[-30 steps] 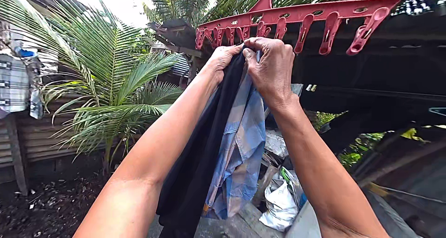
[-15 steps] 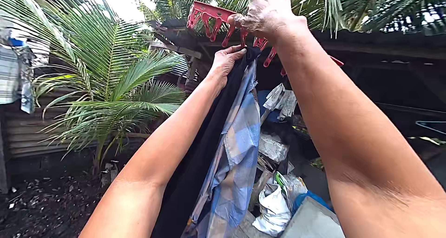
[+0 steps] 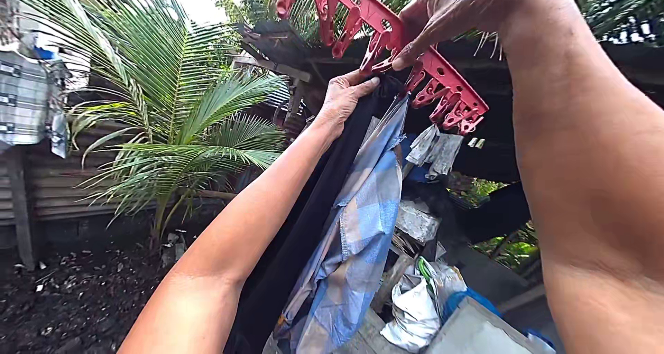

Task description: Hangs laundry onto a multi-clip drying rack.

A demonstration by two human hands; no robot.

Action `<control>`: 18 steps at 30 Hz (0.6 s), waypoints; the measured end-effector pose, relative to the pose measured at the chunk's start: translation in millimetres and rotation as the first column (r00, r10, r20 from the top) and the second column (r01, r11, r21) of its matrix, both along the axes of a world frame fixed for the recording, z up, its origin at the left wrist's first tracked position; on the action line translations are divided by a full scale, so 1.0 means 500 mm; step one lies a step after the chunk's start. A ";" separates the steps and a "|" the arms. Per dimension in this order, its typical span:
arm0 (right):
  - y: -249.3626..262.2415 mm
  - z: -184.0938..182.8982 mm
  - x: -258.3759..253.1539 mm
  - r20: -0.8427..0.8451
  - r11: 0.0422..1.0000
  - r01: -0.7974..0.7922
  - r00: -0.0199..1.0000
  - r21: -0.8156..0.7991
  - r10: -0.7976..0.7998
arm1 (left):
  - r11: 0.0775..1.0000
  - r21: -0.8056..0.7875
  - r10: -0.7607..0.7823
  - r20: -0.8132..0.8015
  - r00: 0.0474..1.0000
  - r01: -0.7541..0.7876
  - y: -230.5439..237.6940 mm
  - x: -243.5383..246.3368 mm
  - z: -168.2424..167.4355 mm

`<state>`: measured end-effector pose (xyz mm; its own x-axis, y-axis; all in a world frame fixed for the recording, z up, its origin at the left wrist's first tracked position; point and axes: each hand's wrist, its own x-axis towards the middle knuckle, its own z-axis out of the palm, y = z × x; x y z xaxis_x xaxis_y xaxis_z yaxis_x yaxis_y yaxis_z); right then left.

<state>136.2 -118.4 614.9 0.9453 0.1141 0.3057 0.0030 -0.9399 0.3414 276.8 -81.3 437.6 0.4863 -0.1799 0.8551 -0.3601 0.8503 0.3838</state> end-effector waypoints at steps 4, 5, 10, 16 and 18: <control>-0.007 -0.001 -0.010 -0.084 0.999 0.001 0.996 -0.046 -0.005 | 1.000 -0.001 0.000 0.027 1.000 0.000 -0.003 -0.007 -0.010; -0.007 -0.003 -0.012 -0.087 1.000 0.007 0.996 -0.025 -0.009 | 1.000 0.001 0.003 0.024 1.000 -0.003 -0.001 -0.010 -0.011; 0.002 -0.010 -0.011 -0.074 0.995 0.071 0.995 0.071 -0.066 | 1.000 0.006 0.019 0.064 0.998 -0.019 0.000 -0.013 -0.017; 0.012 -0.025 -0.012 -0.047 0.993 0.116 0.992 0.012 -0.116 | 0.982 0.084 0.164 0.032 0.986 -0.166 -0.003 0.015 -0.041; 0.010 -0.029 -0.009 -0.035 0.993 0.115 0.993 0.022 -0.114 | 0.985 0.059 0.158 0.029 0.987 -0.160 -0.007 0.021 -0.048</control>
